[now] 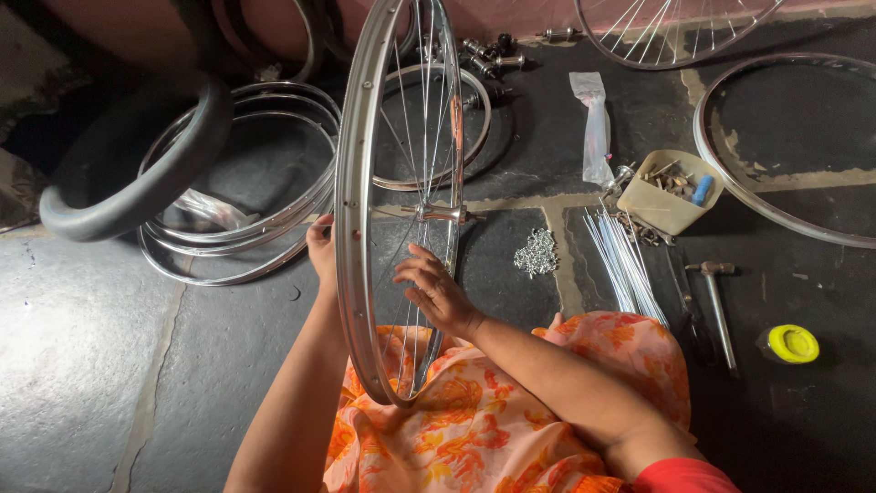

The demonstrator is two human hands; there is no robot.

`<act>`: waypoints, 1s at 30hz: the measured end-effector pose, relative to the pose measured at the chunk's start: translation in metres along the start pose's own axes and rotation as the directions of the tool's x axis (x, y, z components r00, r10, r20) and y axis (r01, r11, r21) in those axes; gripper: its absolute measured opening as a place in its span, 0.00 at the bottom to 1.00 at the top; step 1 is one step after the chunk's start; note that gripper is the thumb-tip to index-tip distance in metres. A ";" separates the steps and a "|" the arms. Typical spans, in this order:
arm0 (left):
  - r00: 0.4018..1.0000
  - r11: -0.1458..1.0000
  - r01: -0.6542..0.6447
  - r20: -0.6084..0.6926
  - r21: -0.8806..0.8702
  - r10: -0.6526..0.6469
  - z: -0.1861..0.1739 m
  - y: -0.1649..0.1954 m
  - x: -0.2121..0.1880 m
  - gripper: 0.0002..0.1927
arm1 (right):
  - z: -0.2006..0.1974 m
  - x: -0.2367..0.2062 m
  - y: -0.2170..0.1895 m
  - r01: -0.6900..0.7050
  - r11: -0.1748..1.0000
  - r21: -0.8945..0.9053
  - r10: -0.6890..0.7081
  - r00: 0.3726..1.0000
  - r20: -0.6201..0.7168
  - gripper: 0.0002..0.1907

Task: The person laces a bicycle wheel by inserting spokes through the rim and hub, then secures them with nipples. The person repeatedly rotates the wheel to access different spoke holes and continues adding spokes one at a time.

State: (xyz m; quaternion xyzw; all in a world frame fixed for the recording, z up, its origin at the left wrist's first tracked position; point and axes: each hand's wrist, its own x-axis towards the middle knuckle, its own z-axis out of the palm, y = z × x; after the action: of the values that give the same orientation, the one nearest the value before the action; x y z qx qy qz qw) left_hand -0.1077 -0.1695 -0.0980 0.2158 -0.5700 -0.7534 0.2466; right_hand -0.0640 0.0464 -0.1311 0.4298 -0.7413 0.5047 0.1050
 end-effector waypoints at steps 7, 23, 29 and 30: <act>0.990 0.926 0.057 0.140 -0.374 -0.004 0.022 0.007 -0.016 0.19 | -0.001 0.002 0.000 -0.001 1.000 0.017 0.001 1.000 0.003 0.10; 0.980 0.977 0.085 0.191 -0.195 -0.048 0.023 -0.010 -0.027 0.14 | 0.004 0.005 -0.002 0.036 0.999 0.000 -0.036 0.999 0.012 0.15; 0.887 0.946 0.240 0.348 0.216 -0.304 0.037 -0.008 -0.031 0.17 | 0.004 0.006 -0.003 0.022 1.000 0.018 -0.023 0.999 0.033 0.08; 0.837 0.887 0.287 0.356 0.361 -0.415 0.037 -0.005 -0.031 0.19 | 0.003 0.006 -0.003 0.002 0.999 0.035 -0.003 1.000 0.030 0.09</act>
State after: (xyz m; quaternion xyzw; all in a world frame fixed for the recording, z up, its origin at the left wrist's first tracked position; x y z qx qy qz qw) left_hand -0.1062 -0.1210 -0.0919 0.1832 -0.6649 -0.7214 -0.0619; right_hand -0.0650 0.0402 -0.1272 0.4402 -0.7333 0.5108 0.0871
